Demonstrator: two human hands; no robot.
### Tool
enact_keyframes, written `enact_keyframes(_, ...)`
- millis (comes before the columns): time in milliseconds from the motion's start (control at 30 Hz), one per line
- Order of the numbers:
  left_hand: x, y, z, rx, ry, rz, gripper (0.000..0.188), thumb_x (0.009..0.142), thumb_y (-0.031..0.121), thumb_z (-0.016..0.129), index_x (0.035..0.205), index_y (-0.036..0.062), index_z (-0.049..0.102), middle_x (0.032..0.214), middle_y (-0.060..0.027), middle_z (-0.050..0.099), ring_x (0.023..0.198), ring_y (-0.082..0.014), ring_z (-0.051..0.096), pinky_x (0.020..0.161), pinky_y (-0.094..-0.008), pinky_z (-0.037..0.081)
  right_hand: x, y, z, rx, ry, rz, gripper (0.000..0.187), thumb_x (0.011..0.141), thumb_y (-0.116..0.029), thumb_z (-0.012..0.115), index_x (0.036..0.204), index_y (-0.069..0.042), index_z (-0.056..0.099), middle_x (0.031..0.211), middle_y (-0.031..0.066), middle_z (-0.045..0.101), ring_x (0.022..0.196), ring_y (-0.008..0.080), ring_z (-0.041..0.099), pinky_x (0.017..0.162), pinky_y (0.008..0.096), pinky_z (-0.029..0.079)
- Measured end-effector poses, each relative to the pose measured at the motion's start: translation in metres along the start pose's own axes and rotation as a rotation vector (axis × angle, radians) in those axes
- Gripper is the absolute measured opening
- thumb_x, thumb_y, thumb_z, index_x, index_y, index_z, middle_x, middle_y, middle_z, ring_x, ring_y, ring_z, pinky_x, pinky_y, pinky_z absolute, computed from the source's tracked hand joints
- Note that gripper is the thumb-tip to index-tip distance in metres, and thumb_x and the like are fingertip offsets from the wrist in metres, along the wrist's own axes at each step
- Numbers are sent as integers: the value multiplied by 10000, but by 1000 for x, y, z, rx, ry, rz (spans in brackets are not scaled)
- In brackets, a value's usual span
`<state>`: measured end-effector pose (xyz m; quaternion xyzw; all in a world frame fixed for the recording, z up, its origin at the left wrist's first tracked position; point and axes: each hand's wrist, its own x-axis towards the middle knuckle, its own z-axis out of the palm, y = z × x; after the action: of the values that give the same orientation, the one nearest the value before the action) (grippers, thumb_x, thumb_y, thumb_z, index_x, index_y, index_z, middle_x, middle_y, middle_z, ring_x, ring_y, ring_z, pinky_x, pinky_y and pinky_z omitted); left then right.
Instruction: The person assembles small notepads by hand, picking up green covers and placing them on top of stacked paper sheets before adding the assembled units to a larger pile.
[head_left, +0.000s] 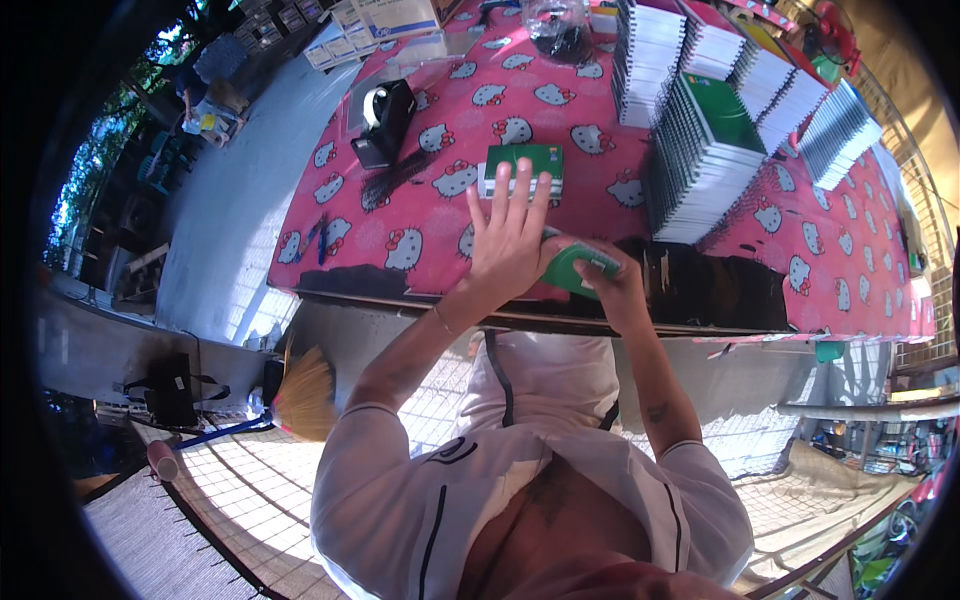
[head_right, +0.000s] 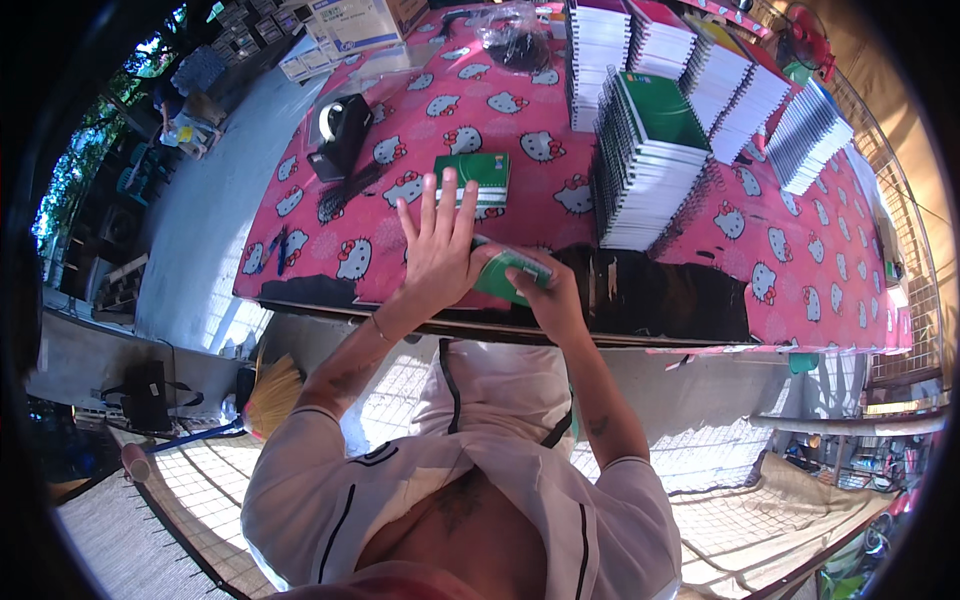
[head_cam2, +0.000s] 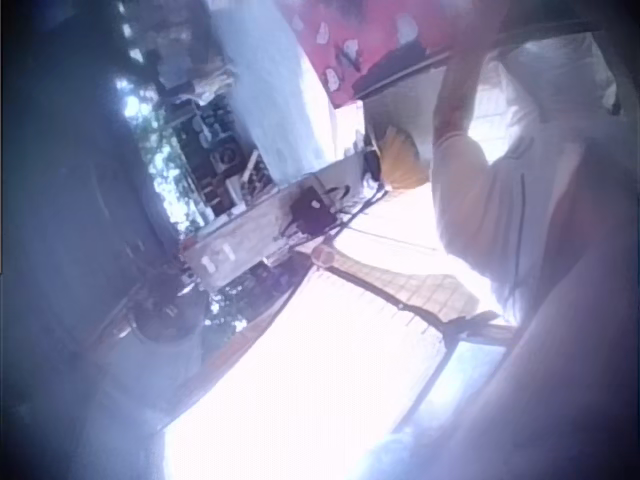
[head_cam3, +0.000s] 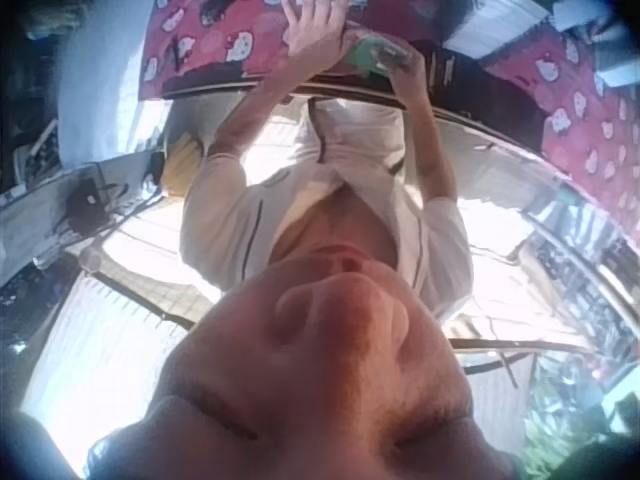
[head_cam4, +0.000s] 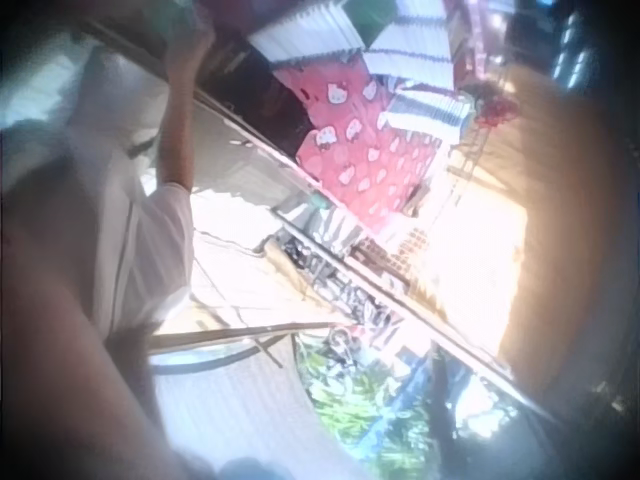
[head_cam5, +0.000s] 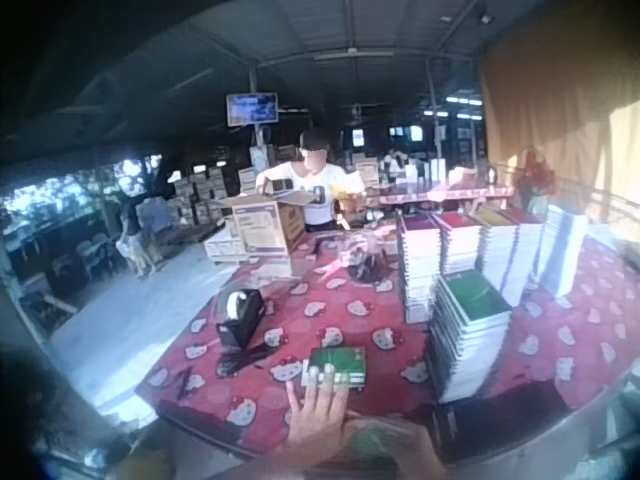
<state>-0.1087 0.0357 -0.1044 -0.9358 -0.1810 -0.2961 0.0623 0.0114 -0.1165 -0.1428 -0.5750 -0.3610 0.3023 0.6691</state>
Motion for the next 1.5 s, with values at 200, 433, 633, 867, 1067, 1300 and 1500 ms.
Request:
enact_keyframes(200, -39, 0, 4, -212, 12, 110, 513, 924, 368, 616, 1346, 84, 544, 1340, -120, 563, 1293, -281, 501, 1118, -671, 116, -1, 7, -21, -33, -65, 1, 269, 937, -65, 645, 1197, -1, 650, 1018, 34, 689, 920, 78, 597, 830, 239, 483)
enact_keyframes(433, 5, -31, -13, -573, -245, 190, 280, 839, 192, 751, 1104, 152, 669, 924, -2, 691, 844, -195, 662, 1161, -553, 178, 3, 5, -22, -115, -128, -33, 280, 931, -53, 645, 1204, 11, 644, 1051, 59, 697, 950, 98, 607, 874, 253, 481)
enact_keyframes(633, 12, -31, -12, -725, -255, 238, 202, 798, 178, 782, 965, 113, 689, 842, -4, 669, 780, -201, 637, 1149, -541, 203, 3, 6, -22, -126, -173, -32, 279, 925, -50, 654, 1197, 15, 647, 1039, 67, 695, 940, 90, 592, 864, 255, 479)
enact_keyframes(867, 20, -30, -20, -778, -366, 222, 140, 772, 166, 774, 868, 93, 703, 782, -45, 683, 781, -253, 645, 1024, -423, 324, 3, 8, -27, -197, -199, 0, 263, 918, -56, 664, 1167, 28, 657, 1008, 64, 692, 911, 83, 570, 847, 251, 474)
enact_keyframes(1067, 6, -28, -6, -424, -318, 209, 448, 842, 358, 728, 1201, 108, 631, 1203, -75, 642, 1116, -245, 623, 1139, -632, 153, 4, 9, -23, -102, -158, 32, 302, 934, -74, 649, 1230, -12, 644, 1080, 24, 679, 938, 70, 581, 842, 238, 478)
enact_keyframes(1300, -57, 17, 16, -180, -41, 179, 823, 935, 592, 462, 1480, -13, 343, 1556, -247, 282, 1466, -398, 241, 1117, -688, 103, 5, 8, 0, 51, -75, -72, 301, 930, -77, 659, 1216, 13, 639, 1037, 22, 682, 923, 73, 580, 826, 248, 485)
enact_keyframes(1500, -73, 20, 13, -213, -121, 256, 847, 882, 571, 549, 1480, 5, 349, 1548, -203, 328, 1440, -380, 301, 1130, -646, 170, -2, 0, 0, -38, -68, 31, 328, 928, -71, 668, 1239, 25, 630, 1037, 21, 675, 920, 82, 579, 821, 251, 485)
